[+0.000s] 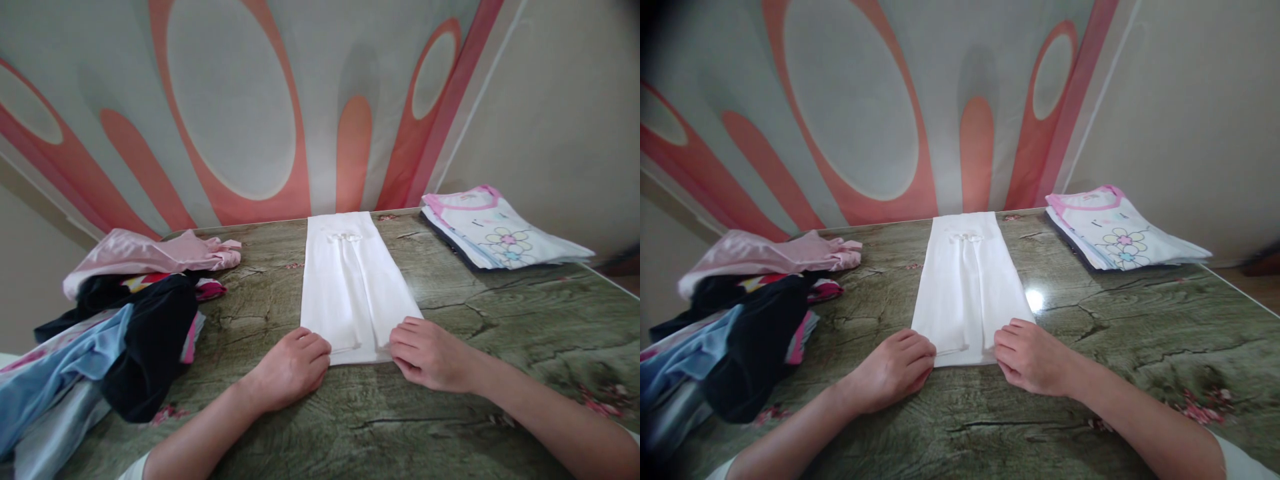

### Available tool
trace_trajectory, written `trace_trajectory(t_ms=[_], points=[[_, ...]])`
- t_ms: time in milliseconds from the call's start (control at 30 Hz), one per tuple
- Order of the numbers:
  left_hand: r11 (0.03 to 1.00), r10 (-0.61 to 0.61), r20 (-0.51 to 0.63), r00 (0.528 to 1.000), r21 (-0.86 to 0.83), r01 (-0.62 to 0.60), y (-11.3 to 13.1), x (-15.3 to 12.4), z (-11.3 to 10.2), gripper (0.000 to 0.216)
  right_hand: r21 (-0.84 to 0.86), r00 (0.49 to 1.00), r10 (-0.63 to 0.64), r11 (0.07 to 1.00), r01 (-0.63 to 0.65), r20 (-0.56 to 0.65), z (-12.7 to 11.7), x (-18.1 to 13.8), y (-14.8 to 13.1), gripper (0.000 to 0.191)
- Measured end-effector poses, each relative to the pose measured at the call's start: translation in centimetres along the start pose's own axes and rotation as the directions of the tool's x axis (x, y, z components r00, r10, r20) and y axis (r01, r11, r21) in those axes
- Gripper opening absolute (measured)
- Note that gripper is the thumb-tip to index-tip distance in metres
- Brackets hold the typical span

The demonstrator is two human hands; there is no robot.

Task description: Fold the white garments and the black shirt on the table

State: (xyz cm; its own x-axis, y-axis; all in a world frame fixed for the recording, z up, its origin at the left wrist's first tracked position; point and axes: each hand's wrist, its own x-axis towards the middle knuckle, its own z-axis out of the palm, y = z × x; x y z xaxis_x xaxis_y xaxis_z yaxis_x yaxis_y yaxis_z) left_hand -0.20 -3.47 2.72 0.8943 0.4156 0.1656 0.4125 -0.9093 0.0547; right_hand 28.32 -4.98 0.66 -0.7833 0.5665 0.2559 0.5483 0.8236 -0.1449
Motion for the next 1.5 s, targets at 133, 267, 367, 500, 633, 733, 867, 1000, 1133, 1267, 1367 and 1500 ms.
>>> trace_trajectory(t_ms=[133, 267, 367, 500, 633, 733, 867, 1000, 1133, 1267, 1367, 1500], points=[[1.0, 0.001, 0.02, 1.0, -0.021, -0.001, -0.1, 0.0, 0.3, 0.018, 0.015, 0.999, 0.01, 1.0, -0.01, 0.034, 0.2, 0.1, 0.0, 0.013], [0.995, -0.027, 0.026, 0.999, -0.095, 0.029, -0.2, 0.0, 0.1, 0.017, 0.08, 0.996, 0.045, 0.995, -0.052, 0.077, -0.1, 0.1, 0.0, 0.01], [0.986, -0.088, 0.047, 0.995, -0.138, 0.094, -0.5, -0.2, -0.6, 0.019, 0.168, 0.991, 0.071, 0.982, -0.09, 0.116, -0.9, -0.1, 0.2, 0.008], [0.971, -0.191, 0.079, 0.978, -0.132, 0.201, -1.4, -0.9, -1.5, 0.016, 0.213, 0.977, 0.151, 0.96, -0.182, 0.152, -2.2, -0.9, 1.2, 0.009], [0.948, -0.289, 0.107, 0.951, -0.11, 0.3, -1.9, -1.8, -1.6, 0.008, 0.216, 0.953, 0.222, 0.939, -0.266, 0.207, -2.9, -1.5, 2.1, 0.01], [0.921, -0.359, 0.126, 0.925, -0.112, 0.373, -1.8, -2.6, -1.2, 0.006, 0.224, 0.935, 0.254, 0.924, -0.31, 0.246, -3.3, -1.8, 2.4, 0.011], [0.893, -0.41, 0.116, 0.905, -0.149, 0.424, -1.4, -3.3, -0.9, 0.005, 0.216, 0.916, 0.28, 0.913, -0.347, 0.288, -3.5, -2.1, 2.6, 0.01], [0.878, -0.431, 0.103, 0.897, -0.18, 0.443, -1.3, -3.3, -0.8, 0.003, 0.196, 0.904, 0.291, 0.911, -0.362, 0.313, -3.5, -2.3, 2.7, 0.008], [0.863, -0.436, 0.101, 0.894, -0.234, 0.448, -1.4, -3.1, -0.4, 0.004, 0.202, 0.902, 0.279, 0.913, -0.356, 0.33, -3.4, -2.2, 2.7, 0.009], [0.858, -0.431, 0.109, 0.896, -0.256, 0.445, -1.4, -3.0, -0.1, 0.008, 0.206, 0.895, 0.293, 0.904, -0.374, 0.336, -3.5, -2.2, 2.6, 0.012], [0.859, -0.433, 0.105, 0.895, -0.255, 0.445, -1.4, -3.1, 0.0, 0.009, 0.215, 0.888, 0.304, 0.895, -0.39, 0.345, -3.6, -2.3, 2.6, 0.015], [0.873, -0.433, 0.079, 0.898, -0.213, 0.439, -1.2, -3.2, 0.0, 0.011, 0.216, 0.889, 0.307, 0.894, -0.392, 0.339, -3.5, -2.4, 2.7, 0.015]])
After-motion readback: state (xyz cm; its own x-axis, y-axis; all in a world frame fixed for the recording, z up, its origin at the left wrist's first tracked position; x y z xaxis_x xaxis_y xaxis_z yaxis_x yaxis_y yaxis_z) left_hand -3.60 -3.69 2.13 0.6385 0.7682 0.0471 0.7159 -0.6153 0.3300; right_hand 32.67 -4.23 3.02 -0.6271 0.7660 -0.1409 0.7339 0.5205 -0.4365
